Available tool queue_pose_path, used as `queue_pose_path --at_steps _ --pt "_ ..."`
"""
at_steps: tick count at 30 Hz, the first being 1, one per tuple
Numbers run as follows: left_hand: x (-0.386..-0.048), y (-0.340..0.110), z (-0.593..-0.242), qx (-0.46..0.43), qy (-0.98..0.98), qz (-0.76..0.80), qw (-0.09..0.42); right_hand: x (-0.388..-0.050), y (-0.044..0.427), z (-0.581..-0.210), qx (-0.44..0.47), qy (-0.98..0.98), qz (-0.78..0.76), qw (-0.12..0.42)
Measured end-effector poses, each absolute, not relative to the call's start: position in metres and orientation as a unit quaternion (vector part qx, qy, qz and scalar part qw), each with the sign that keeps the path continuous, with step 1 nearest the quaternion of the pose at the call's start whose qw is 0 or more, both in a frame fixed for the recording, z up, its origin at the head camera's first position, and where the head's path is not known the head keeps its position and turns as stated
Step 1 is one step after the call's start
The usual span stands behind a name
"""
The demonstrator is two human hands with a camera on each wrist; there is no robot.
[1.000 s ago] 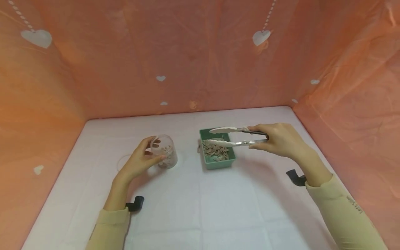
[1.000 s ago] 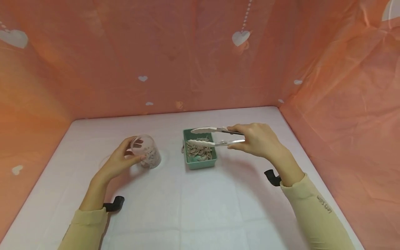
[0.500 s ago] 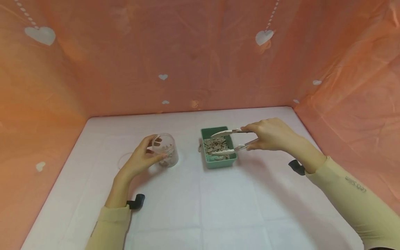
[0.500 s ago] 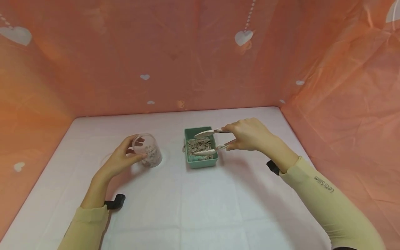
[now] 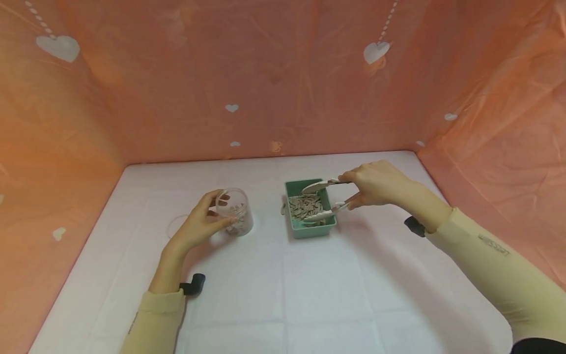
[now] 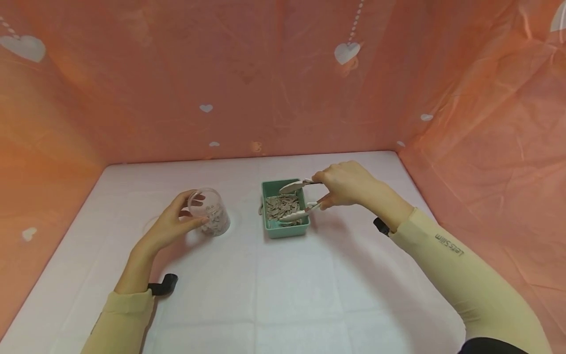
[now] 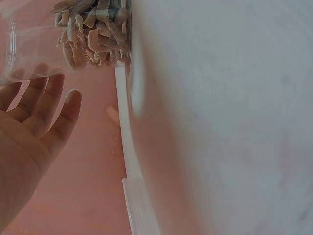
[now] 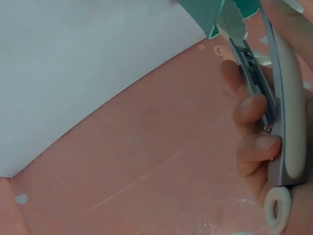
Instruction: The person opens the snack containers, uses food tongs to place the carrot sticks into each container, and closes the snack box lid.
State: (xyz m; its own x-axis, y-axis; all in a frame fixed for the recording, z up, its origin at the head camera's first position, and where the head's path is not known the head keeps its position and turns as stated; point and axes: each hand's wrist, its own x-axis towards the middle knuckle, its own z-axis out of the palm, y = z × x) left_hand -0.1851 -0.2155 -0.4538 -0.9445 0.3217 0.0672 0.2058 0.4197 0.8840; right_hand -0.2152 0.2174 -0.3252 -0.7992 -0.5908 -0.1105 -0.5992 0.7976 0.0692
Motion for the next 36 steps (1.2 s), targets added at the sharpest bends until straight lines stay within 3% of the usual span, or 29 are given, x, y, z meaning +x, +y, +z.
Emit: queue_pose_path --at_steps 15,36 --pt "-0.186 -0.214 -0.452 0.155 0.839 0.519 0.050 -0.226 0.195 -0.321 -0.315 0.942 0.099 0.065" --pt "-0.184 -0.213 -0.449 0.145 0.838 0.523 0.057 -0.234 0.202 -0.330 -0.330 0.938 0.094 0.046"
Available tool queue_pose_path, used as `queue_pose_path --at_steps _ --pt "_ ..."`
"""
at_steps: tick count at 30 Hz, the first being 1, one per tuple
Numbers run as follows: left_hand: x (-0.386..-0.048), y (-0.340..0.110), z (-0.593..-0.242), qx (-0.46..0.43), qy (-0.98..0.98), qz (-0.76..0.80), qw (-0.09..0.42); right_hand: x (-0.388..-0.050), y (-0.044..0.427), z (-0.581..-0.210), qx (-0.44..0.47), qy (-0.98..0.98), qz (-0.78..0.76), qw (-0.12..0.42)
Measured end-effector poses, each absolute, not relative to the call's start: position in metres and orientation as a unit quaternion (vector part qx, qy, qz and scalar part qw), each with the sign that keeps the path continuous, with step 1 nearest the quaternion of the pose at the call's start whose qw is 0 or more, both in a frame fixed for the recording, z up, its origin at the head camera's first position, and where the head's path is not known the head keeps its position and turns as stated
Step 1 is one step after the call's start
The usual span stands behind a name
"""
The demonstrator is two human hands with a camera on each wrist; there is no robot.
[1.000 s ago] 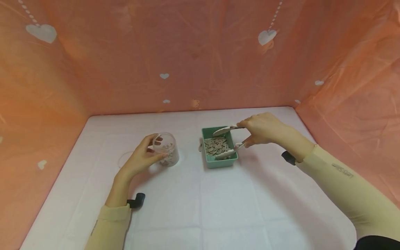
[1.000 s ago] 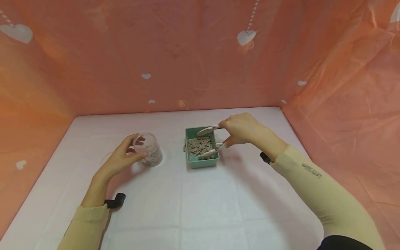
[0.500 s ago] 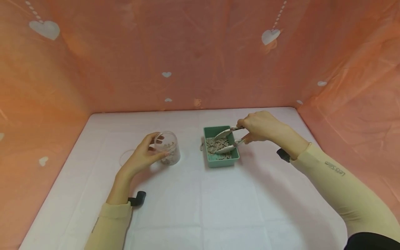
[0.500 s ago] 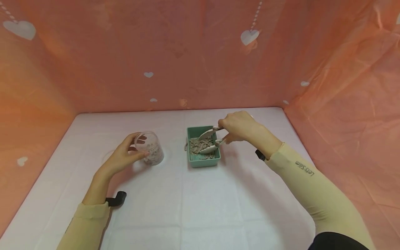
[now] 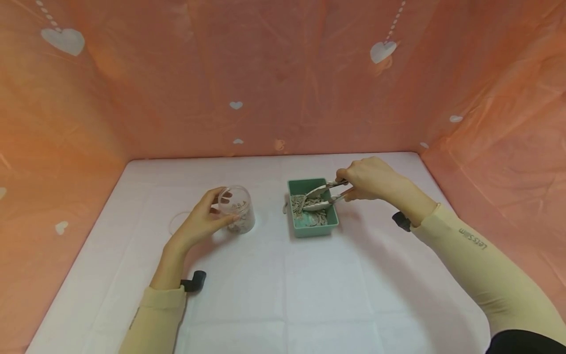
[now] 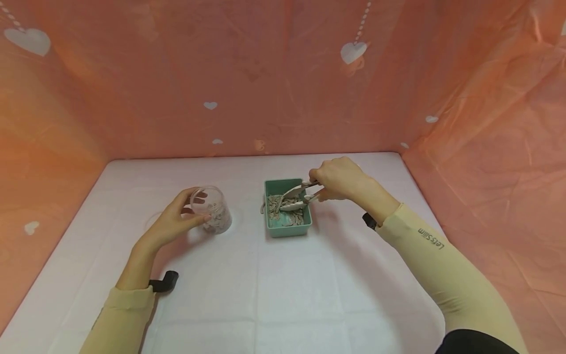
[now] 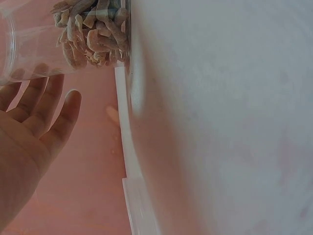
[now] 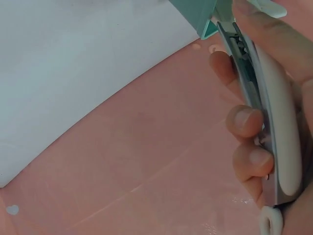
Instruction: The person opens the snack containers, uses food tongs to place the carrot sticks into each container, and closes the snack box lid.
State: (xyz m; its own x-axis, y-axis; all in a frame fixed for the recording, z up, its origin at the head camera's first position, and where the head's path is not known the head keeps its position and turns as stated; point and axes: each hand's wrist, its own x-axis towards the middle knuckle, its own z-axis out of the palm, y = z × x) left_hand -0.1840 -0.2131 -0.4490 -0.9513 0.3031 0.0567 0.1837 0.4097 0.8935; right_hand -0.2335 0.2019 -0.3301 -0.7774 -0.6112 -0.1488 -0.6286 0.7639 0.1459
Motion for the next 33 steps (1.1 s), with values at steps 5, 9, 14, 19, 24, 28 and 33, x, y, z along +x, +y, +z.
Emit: queue_pose_path --at_steps 5,9,14,19,24,28,33 --pt "-0.184 -0.213 -0.449 0.140 0.838 0.523 0.061 -0.233 0.202 -0.331 -0.337 0.936 0.091 0.038" --pt "-0.184 -0.214 -0.449 0.139 0.839 0.523 0.061 -0.233 0.202 -0.330 -0.337 0.936 0.090 0.040" --pt "-0.185 -0.214 -0.449 0.144 0.838 0.523 0.056 -0.233 0.204 -0.330 -0.338 0.936 0.086 0.037" --pt "-0.185 -0.214 -0.449 0.140 0.837 0.526 0.061 -0.231 0.207 -0.331 -0.347 0.934 0.082 0.027" --pt "-0.184 -0.214 -0.449 0.137 0.838 0.524 0.064 -0.229 0.210 -0.332 -0.351 0.933 0.072 0.018" --pt "-0.184 -0.215 -0.449 0.136 0.839 0.523 0.065 -0.228 0.210 -0.332 -0.351 0.934 0.067 0.015" --pt "-0.184 -0.215 -0.450 0.138 0.839 0.523 0.062 -0.226 0.214 -0.332 -0.345 0.937 0.059 0.013"
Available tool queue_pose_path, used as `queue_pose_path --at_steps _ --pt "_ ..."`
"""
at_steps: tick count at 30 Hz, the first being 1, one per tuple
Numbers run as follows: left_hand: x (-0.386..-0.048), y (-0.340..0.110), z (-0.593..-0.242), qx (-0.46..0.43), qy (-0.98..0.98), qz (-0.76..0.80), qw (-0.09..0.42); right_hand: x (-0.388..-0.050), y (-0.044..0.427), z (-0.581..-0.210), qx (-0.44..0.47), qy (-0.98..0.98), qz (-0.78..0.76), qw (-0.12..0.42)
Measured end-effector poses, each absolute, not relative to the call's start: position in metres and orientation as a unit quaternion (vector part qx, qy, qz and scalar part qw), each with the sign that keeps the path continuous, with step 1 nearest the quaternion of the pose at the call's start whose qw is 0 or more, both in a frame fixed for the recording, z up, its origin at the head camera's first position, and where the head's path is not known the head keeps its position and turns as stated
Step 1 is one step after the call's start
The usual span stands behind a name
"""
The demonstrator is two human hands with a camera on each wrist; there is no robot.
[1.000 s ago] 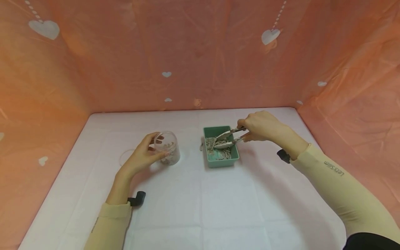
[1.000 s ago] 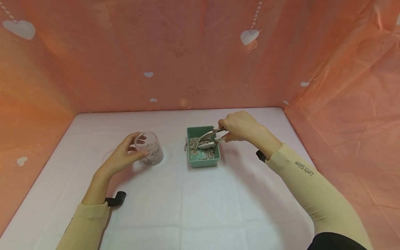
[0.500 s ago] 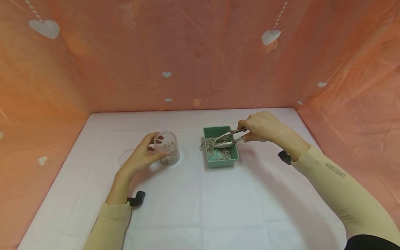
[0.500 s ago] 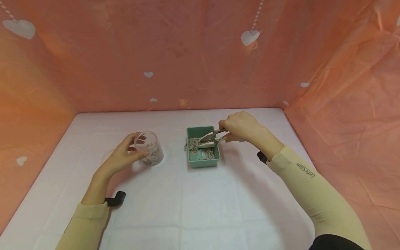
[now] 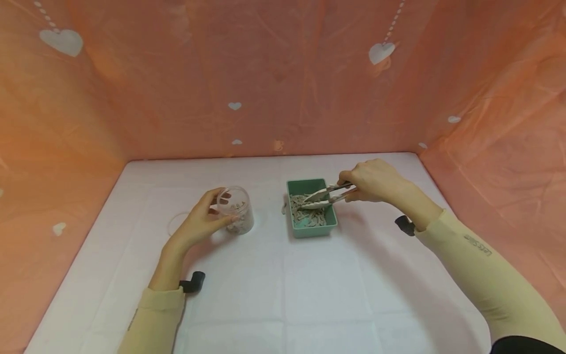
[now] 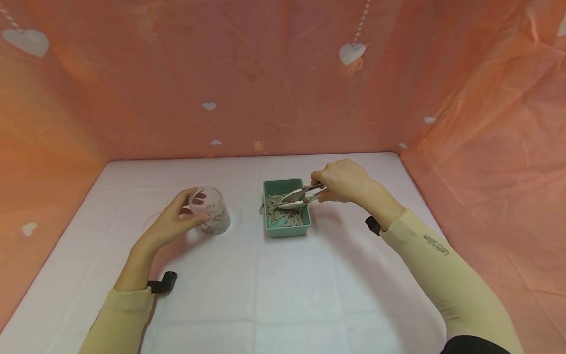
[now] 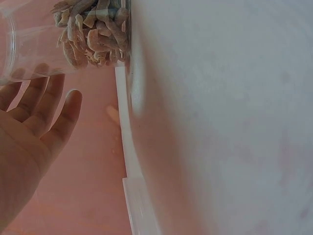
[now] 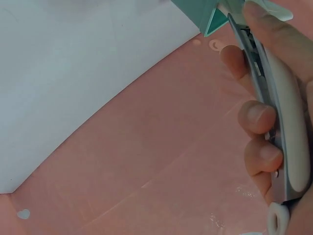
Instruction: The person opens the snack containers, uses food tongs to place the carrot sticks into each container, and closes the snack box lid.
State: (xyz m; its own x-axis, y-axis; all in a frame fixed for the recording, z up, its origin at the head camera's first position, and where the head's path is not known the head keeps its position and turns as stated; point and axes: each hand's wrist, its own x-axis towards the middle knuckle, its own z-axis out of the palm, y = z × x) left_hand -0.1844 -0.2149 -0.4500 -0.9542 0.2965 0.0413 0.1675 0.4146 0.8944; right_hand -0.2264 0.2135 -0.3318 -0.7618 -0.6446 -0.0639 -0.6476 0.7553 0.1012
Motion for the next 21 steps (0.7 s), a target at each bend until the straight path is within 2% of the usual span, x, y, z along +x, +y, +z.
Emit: queue_pose_path --at_steps 11,21 --pt "-0.186 -0.216 -0.452 0.144 0.841 0.518 0.064 -0.221 0.224 -0.329 -0.317 0.948 0.028 0.015" --pt "-0.186 -0.216 -0.451 0.142 0.843 0.516 0.065 -0.217 0.236 -0.326 -0.312 0.950 -0.019 -0.006"
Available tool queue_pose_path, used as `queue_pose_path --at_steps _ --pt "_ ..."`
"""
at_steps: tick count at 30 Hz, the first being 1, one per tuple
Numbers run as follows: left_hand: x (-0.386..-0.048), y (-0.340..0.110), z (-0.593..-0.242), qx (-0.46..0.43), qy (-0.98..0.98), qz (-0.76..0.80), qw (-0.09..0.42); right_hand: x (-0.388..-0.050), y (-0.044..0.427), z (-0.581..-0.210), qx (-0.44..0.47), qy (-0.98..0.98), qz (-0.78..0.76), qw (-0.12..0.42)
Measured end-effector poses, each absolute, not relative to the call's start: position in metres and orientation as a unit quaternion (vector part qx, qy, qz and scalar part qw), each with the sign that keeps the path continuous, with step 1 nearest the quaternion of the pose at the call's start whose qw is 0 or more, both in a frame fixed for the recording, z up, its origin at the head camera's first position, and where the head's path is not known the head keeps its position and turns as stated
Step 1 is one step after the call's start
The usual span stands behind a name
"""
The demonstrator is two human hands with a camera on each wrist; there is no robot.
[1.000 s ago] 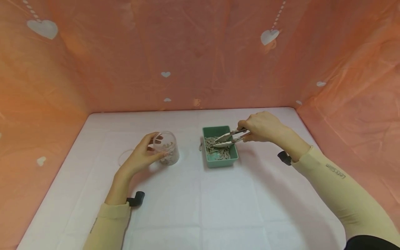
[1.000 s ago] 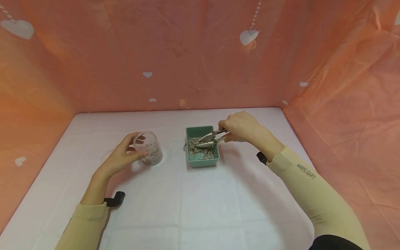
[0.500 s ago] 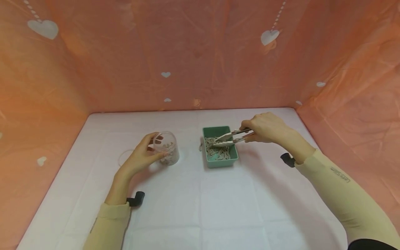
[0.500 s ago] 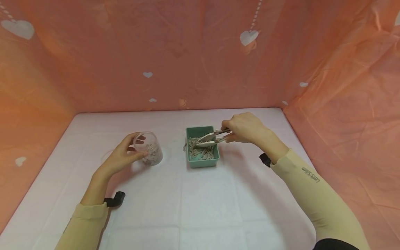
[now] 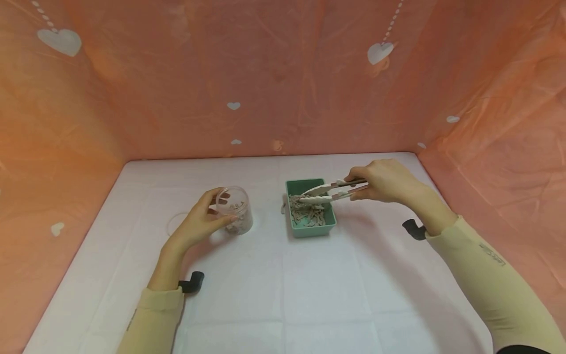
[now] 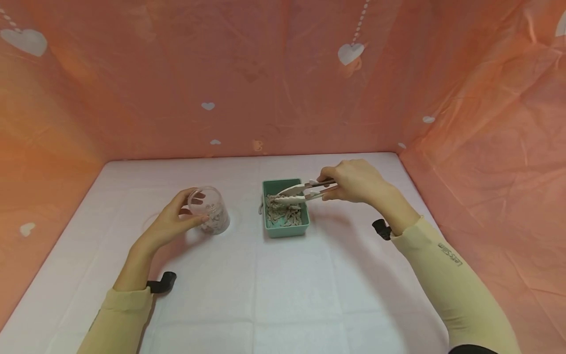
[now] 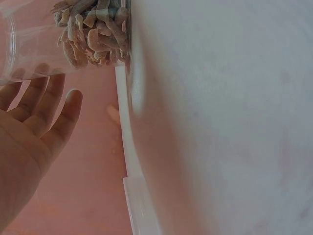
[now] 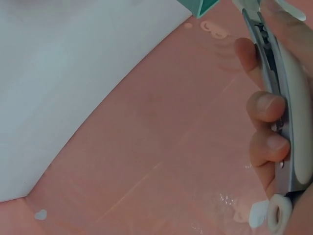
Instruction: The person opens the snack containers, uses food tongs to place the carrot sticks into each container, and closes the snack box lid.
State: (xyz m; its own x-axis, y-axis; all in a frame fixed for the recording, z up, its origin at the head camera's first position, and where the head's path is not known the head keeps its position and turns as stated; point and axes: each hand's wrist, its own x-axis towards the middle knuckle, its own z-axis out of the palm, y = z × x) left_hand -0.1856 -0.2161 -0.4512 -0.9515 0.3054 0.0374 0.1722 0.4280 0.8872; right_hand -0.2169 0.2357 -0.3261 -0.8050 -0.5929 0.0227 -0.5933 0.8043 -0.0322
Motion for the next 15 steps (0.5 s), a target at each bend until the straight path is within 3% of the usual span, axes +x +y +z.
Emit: queue_pose_path --at_steps 15 --pt "-0.1855 -0.2149 -0.4499 0.138 0.842 0.517 0.070 -0.2153 0.2393 -0.3203 0.331 -0.942 0.051 0.035"
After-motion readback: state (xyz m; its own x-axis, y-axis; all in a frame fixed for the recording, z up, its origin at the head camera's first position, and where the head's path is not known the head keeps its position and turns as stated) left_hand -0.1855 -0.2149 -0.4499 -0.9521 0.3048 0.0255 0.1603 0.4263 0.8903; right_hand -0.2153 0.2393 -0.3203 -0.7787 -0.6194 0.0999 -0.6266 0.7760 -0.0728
